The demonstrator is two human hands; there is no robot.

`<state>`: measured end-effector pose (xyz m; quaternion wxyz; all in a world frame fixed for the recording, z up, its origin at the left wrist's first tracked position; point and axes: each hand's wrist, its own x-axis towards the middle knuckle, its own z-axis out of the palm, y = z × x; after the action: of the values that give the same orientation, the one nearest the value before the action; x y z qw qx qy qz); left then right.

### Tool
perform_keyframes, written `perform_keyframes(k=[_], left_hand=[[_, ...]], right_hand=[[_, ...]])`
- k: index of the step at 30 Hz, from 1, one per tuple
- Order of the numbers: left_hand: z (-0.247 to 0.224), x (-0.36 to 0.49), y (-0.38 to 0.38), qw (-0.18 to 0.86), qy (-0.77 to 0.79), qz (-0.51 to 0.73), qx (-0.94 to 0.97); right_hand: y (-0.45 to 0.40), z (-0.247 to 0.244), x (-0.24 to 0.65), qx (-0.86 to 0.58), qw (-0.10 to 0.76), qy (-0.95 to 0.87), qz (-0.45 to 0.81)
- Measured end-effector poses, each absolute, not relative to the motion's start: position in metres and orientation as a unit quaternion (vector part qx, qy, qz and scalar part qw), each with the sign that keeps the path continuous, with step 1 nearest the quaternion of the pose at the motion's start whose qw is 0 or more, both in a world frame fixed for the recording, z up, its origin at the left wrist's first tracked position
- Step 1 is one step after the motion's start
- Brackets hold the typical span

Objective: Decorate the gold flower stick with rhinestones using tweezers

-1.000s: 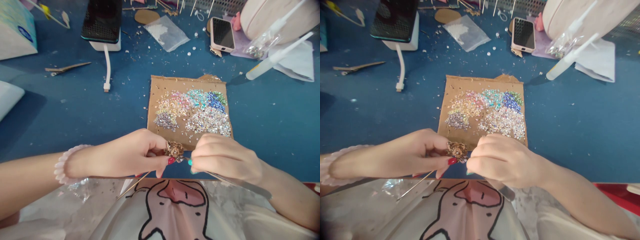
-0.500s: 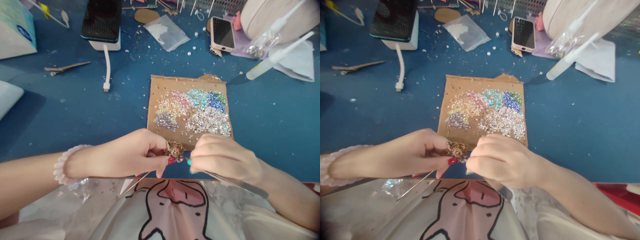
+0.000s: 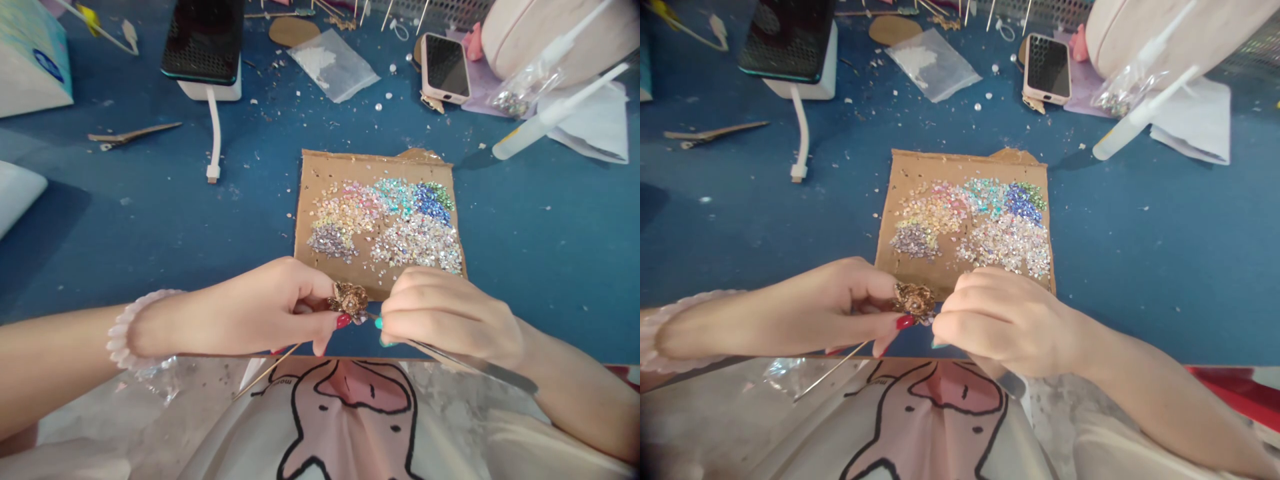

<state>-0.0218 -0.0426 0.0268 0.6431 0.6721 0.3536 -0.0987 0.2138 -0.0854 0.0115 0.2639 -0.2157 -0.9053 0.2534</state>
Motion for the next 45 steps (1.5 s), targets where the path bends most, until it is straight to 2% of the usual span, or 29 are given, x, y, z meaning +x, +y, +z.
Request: perform_keyframes(k=[29, 45], left_hand=[[0.024, -0.022, -0.044, 0.652, 0.363, -0.082, 0.661], [0.018, -0.024, -0.048, 0.704, 0.348, -0.034, 0.618]], right_hand=[[-0.085, 0.013, 0.215, -0.2, 0.292, -0.904, 0.239], [-0.085, 0.013, 0.206, -0.234, 0.296, -0.906, 0.194]])
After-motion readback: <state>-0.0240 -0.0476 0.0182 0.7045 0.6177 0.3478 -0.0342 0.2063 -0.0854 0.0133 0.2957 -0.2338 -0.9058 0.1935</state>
